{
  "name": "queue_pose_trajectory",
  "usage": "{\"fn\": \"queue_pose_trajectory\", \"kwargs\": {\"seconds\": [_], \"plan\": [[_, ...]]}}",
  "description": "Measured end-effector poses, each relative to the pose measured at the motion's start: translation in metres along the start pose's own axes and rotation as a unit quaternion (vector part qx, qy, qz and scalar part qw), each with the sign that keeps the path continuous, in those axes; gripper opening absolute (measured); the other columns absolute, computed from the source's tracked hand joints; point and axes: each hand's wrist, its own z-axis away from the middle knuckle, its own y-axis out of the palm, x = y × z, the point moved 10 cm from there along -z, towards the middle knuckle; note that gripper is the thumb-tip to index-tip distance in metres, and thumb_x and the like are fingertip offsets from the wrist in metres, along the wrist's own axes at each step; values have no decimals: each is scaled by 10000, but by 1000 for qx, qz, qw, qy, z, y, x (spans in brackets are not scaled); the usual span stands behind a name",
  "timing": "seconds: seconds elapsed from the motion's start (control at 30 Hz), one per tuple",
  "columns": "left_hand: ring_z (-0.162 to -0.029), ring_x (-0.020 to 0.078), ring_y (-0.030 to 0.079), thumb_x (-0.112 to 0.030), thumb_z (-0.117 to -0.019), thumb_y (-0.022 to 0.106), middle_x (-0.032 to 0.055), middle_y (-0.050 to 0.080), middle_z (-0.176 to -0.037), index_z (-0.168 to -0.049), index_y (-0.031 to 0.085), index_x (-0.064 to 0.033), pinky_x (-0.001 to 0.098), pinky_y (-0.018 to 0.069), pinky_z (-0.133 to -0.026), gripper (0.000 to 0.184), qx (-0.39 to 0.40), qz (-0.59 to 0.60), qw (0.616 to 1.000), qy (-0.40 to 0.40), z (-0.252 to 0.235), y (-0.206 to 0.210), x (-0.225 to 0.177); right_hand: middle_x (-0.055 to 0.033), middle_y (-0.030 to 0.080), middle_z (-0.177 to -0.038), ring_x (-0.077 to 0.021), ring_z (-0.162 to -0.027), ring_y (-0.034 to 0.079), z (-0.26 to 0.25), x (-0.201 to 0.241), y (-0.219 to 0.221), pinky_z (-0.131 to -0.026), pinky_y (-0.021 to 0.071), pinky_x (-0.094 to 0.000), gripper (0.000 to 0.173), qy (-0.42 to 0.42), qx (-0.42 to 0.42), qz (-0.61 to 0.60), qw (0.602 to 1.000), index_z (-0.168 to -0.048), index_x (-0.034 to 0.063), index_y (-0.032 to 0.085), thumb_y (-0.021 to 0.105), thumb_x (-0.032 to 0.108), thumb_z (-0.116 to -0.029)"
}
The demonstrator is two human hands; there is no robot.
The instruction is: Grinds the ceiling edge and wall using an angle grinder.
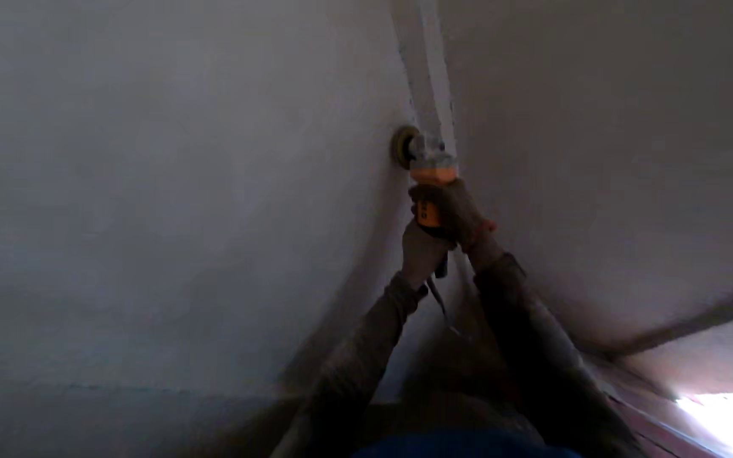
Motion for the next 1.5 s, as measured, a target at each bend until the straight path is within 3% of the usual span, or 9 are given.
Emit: {"fn": "queue_pose_trajectory", "kwargs": {"seconds": [0.13,0.57,0.8,0.93,1.07,1.23,1.37,1.43,1.5], "plan": [[-936,254,690,-199,-645,887,142,695,-1043,-1284,576,-11,458,584,-833,735,35,-86,995,-42,33,10,52,-196,704,-1001,-291,-857,725,9,-68,-5,-758,631,-433,451,23,25,-163,986,-1273,-22,548,720,80,-868],[-959,267,695,-181,-695,895,170,695,-1064,-1351,520,7,457,582,-861,779,-23,-119,989,-88,70,-12,108,-159,720,-888,-266,-752,729,29,-112,32,-689,642,-403,379,43,11,-149,988,-1163,-38,598,760,90,-845],[-859,150,686,-75,-663,882,120,682,-978,-1276,531,44,327,607,-770,716,-183,-2,983,13,90,-64,55,-9,729,-959,-116,-872,713,41,-28,84,-802,619,-337,467,-74,116,45,989,-1136,118,673,874,322,-767],[-728,117,670,60,-649,824,97,667,-844,-1127,563,61,277,596,-653,545,-210,33,975,64,85,-91,-10,2,693,-826,-87,-722,663,40,32,102,-649,574,-298,288,-161,144,126,968,-1015,124,701,840,299,-834],[-766,151,679,-40,-706,885,112,672,-894,-1230,560,38,323,603,-690,621,-189,-45,978,71,52,-102,-49,-49,684,-816,-143,-636,645,39,83,87,-544,556,-319,316,-141,111,50,983,-1099,88,665,825,207,-854],[-617,215,669,-63,-714,902,132,660,-790,-1227,532,-20,369,587,-523,635,-109,-37,993,12,33,-88,-46,-69,687,-829,-192,-601,650,31,53,62,-479,538,-334,389,-66,64,-64,994,-1159,146,641,800,282,-831],[-759,152,669,-6,-722,866,110,662,-860,-1188,566,39,313,593,-681,556,-133,-18,990,49,50,-88,-45,-73,676,-783,-177,-579,632,37,62,71,-483,533,-342,348,-83,60,7,995,-1092,105,671,810,290,-833],[-660,136,651,23,-717,844,91,649,-759,-1038,617,49,293,576,-598,394,-159,-14,985,67,53,-91,-51,-63,673,-741,-162,-545,619,46,82,76,-453,518,-329,285,-132,76,33,988,-1021,93,691,827,246,-823],[-646,139,654,-9,-729,856,76,657,-751,-1067,619,21,303,573,-574,414,-159,-27,983,83,49,-92,-58,-59,695,-823,-169,-650,661,51,91,75,-544,559,-339,294,-141,91,33,985,-1079,93,684,817,209,-843]]}}
